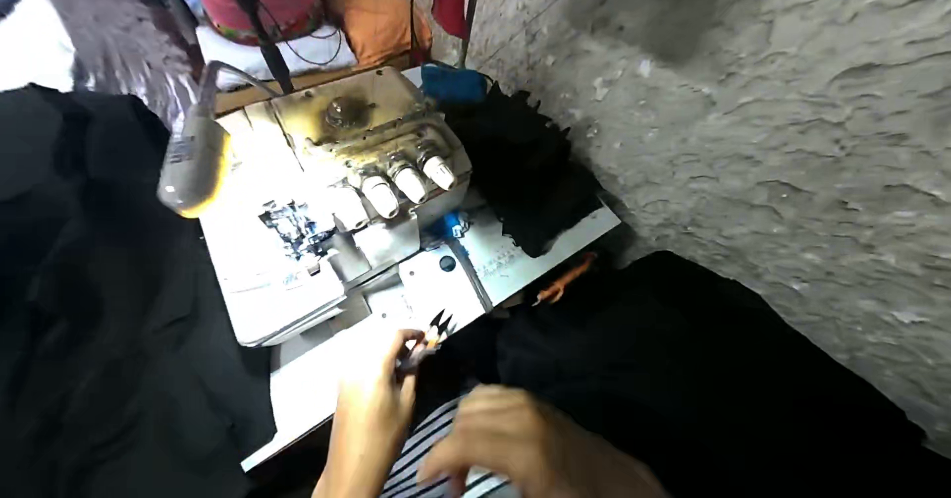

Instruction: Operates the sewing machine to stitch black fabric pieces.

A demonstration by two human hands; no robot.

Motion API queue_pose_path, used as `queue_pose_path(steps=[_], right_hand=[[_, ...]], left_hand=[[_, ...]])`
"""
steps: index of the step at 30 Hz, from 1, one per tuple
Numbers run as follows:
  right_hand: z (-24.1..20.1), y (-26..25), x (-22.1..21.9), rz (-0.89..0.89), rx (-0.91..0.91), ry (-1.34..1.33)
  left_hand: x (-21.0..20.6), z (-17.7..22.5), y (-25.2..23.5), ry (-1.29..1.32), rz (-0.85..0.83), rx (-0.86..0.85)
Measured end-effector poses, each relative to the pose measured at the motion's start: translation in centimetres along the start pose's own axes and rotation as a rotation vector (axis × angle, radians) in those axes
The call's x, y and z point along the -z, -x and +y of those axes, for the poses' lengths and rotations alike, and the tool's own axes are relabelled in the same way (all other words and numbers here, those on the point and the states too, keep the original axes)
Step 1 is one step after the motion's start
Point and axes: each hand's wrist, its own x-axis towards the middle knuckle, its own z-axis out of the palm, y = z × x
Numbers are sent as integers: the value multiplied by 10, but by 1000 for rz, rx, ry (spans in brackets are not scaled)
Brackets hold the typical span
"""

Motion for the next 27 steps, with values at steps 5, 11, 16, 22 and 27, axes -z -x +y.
queue_pose_path(steps=[5, 11, 16, 22, 27], right_hand=[[26, 63, 81, 62, -339, 575], [46, 80, 119, -59, -296, 683], [79, 21, 141, -88, -340, 671], [126, -59, 124, -63, -237, 757], [149, -74, 114, -122, -168, 911]], left_hand=[[-43, 32, -72, -67, -55, 43], [-53, 41, -101, -146, -32, 35], [-25, 35, -81, -183, -39, 83], [-24, 38, -95, -343, -138, 195], [-54, 51, -110, -430, -54, 77]])
